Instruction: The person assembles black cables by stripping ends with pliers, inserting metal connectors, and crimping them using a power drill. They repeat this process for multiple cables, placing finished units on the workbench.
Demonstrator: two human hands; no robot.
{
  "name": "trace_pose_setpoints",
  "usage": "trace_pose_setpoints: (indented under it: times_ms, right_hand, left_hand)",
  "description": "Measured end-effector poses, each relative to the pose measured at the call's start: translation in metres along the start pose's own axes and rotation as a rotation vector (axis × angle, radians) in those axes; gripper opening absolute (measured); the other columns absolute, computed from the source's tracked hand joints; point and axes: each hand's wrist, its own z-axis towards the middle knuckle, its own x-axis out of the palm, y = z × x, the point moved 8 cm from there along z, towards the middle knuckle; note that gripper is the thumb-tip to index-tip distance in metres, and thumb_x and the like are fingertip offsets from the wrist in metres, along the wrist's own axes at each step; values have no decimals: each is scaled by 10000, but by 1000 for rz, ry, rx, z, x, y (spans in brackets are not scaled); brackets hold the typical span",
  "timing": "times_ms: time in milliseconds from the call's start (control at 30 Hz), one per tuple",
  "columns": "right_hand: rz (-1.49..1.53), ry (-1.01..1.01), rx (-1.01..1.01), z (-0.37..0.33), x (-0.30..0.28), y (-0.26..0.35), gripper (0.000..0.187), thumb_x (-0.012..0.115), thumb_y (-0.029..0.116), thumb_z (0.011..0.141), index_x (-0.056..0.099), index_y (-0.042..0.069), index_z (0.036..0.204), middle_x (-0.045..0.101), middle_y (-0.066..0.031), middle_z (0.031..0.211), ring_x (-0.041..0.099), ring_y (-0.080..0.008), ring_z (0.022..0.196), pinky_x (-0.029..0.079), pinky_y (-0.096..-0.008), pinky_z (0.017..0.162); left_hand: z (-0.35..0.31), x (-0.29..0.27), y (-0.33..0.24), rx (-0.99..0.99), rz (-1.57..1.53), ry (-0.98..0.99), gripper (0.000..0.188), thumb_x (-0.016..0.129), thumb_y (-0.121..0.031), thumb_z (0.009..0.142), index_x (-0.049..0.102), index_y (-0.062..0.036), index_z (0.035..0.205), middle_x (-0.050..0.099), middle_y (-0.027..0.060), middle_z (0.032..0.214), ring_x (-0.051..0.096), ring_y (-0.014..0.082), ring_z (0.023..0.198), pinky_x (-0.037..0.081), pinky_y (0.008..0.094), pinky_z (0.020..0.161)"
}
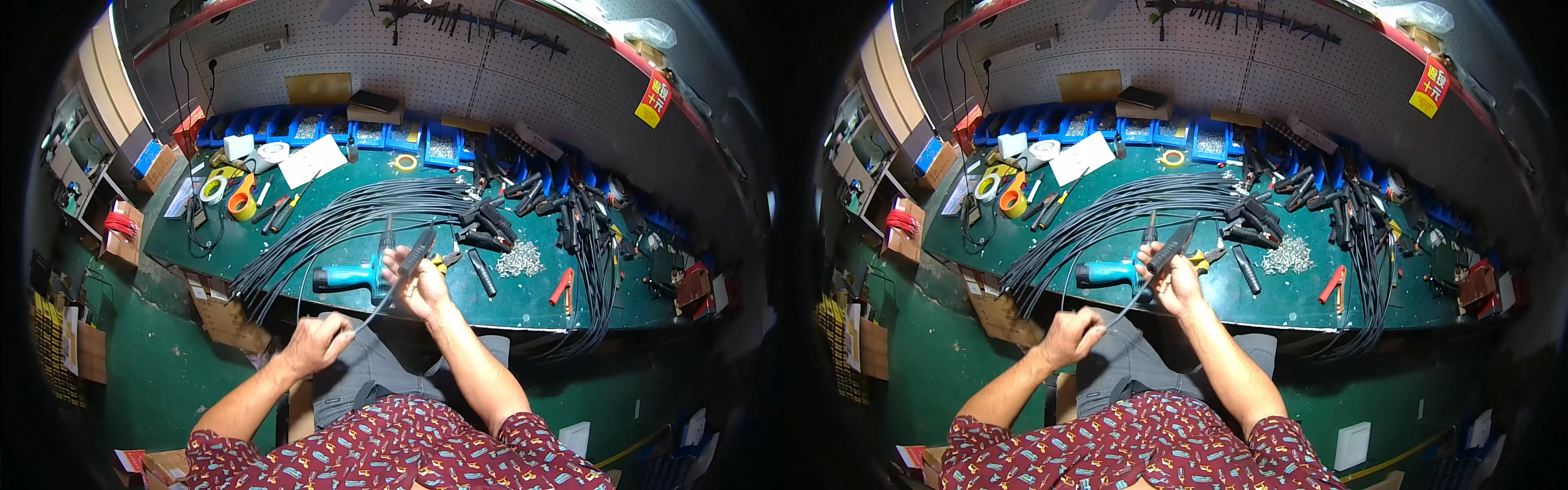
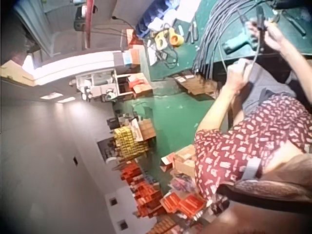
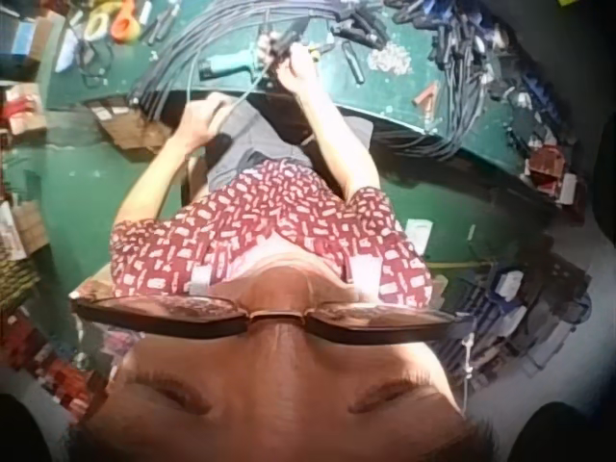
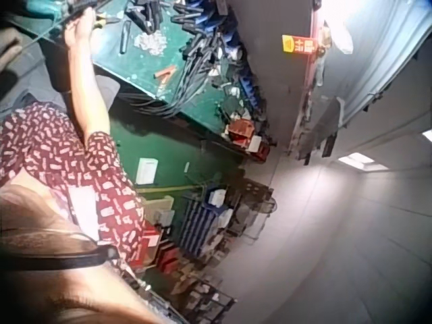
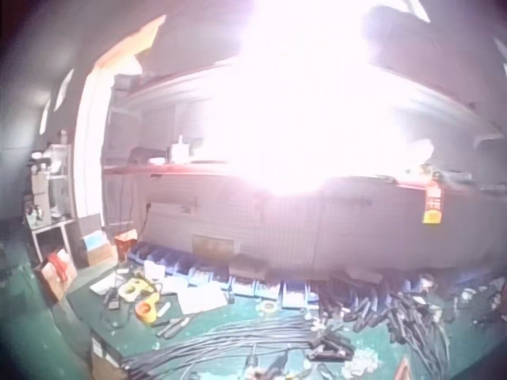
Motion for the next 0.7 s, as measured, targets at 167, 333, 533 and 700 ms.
trace_pose_setpoints:
  times_ms: [167, 333, 533, 700]
  right_hand:
    - [-147, -66, -91, -35, -40, -3, 164, 550, 121, 1014, 601, 5, 1118, 677, -125, 1030, 699, -225, 868, 618, -346, 747]
    - [-131, 171, 81, -107, 20, -41, 225, 451, 131, 1051, 600, -13, 1141, 693, -150, 1064, 738, -237, 886, 639, -376, 813]
    - [-211, 203, 62, -141, 19, -43, 227, 539, 156, 1048, 642, -29, 1132, 695, -150, 1126, 720, -252, 998, 603, -398, 921]
    - [-327, -43, -41, -158, 8, 3, 218, 591, 122, 1022, 617, -30, 1176, 685, -174, 1194, 695, -259, 1105, 611, -384, 917]
  left_hand:
    - [-84, 66, 59, -438, -341, 574, 332, 509, -302, 1057, 639, -8, 975, 665, 85, 873, 627, 186, 845, 507, 370, 791]
    - [7, 106, 51, -568, -1019, 226, 402, 428, -375, 1107, 627, -28, 1151, 624, 9, 890, 559, 86, 795, 479, 267, 713]
    - [102, 120, 12, -643, -1349, 156, 371, 581, -278, 1061, 624, 10, 1290, 661, 51, 821, 660, 144, 653, 540, 263, 550]
    - [120, 110, 3, -548, -1303, 10, 351, 482, -310, 1106, 566, -37, 1308, 418, -66, 676, 310, 51, 527, 289, 207, 486]
